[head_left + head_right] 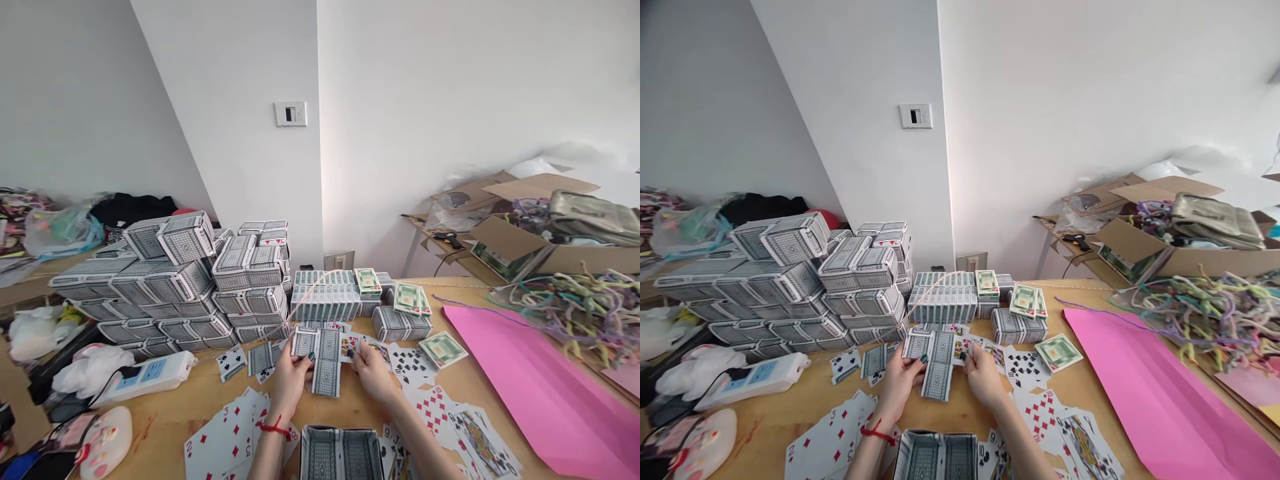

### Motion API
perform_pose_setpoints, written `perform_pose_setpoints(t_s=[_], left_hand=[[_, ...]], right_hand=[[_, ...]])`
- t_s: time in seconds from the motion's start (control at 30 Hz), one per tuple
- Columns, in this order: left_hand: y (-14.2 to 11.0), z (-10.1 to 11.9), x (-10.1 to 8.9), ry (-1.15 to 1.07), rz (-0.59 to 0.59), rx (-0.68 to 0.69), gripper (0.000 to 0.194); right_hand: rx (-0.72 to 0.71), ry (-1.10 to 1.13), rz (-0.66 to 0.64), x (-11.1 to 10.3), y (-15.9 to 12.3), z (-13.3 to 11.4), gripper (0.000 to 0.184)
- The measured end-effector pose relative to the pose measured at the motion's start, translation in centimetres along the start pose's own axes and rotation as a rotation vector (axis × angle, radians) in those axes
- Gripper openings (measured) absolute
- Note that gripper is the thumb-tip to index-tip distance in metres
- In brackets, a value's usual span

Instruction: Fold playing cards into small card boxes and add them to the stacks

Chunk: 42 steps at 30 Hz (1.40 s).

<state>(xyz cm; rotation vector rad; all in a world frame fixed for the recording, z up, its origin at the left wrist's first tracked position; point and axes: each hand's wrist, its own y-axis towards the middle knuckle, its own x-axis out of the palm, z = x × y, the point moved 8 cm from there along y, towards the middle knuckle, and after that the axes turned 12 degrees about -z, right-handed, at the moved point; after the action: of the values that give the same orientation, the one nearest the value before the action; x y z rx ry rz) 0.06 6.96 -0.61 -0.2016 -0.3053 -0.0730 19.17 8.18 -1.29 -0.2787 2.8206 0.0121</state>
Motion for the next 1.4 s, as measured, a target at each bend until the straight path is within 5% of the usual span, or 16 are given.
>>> perform_pose_setpoints(t_s=[0.27, 0.47, 0.73, 0.97, 1.4], left_hand=[[-0.2, 1.0, 0.3, -0.079, -0.054, 0.061, 0.053], [-0.1, 1.8, -1.1, 0.029, 0.059, 0.226, 0.052], [-0.1, -0.2, -1.4, -0.027, -0.06, -0.08, 0.029], [0.0, -0.1, -0.9, 0.024, -0.131, -0.064, 0.029], [0.1, 0.0, -0.6, 0.029, 0.008, -0.049, 0.026]], right_hand=[[-0.044, 0.184, -0.068, 0.6, 0.4, -0.7, 0.031], [-0.005, 0.386, -0.08, 0.5, 0.3, -0.2, 0.04], [-0.061, 0.449, -0.22, 1.8, 0.2, -1.1, 0.032], [0.002, 0.339, -0.231, 2.0, 0.4, -0.1, 0.035], [0.003, 0.341, -0.223, 1.3, 0.5, -0.3, 0.033]])
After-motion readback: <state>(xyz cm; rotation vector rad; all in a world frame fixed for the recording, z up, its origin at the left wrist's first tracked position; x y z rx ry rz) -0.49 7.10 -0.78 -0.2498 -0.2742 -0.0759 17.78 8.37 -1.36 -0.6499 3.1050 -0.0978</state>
